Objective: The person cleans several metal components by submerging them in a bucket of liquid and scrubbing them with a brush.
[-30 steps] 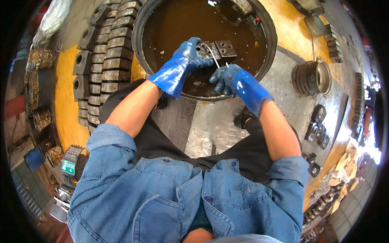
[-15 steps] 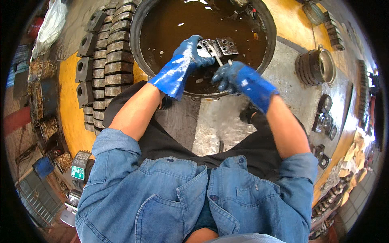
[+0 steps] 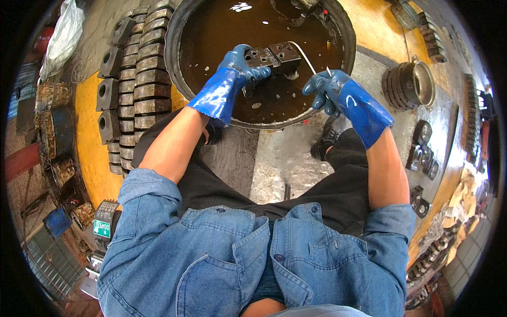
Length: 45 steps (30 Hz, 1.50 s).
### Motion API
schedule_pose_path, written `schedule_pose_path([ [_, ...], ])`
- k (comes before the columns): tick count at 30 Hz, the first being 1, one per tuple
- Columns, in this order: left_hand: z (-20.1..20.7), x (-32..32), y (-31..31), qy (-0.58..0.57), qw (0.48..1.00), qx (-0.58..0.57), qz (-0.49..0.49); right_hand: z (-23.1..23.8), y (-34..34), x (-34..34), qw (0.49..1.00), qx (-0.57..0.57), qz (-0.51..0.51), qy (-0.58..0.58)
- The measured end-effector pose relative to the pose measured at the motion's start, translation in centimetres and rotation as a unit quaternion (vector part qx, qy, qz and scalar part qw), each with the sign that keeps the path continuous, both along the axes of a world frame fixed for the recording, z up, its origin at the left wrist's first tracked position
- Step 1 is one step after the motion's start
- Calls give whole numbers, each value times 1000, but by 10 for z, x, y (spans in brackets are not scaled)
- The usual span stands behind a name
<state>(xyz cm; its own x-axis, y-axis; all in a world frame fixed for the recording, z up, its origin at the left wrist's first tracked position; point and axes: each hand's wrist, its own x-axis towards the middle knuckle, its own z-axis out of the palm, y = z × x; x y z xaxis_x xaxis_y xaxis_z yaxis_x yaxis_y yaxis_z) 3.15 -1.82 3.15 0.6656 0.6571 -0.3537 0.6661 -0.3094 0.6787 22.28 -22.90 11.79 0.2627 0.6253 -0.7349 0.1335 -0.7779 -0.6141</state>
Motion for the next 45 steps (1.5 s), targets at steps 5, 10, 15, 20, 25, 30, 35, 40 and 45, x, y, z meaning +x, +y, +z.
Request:
schedule_pose_path([
  [5, -4, 5, 0, 11, 1000, 14, 6, -10, -6, 2, 1000, 15, 0, -11],
  [10, -6, 3, 6, 14, 999, -28, -9, -21, -4, 10, 1000, -8, 2, -21],
  [15, -7, 4, 2, 11, 1000, -6, -2, -24, 4, 16, 996, -70, 16, -47],
  [20, -6, 2, -1, -9, 1000, -10, 1, -23, 14, 15, 990, -108, 54, -80],
  [25, 13, 2, -3, 19, 999, -26, 14, -6, 7, 6, 996, -42, 48, -61],
  [30, -3, 1, -2, -1, 1000, 9, 11, -7, 0, 35, 998, -32, -4, -48],
  [35, 3, 2, -4, 14, 1000, -9, 5, -31, 3, 34, 997, -38, -15, -63],
  [40, -3, 0, -5, -11, 999, 27, -15, -62, -12, 34, 998, 46, -47, 8],
  [45, 5, -1, -10, -6, 1000, 7, -10, -49, -14, 42, 998, 34, -48, 33],
])
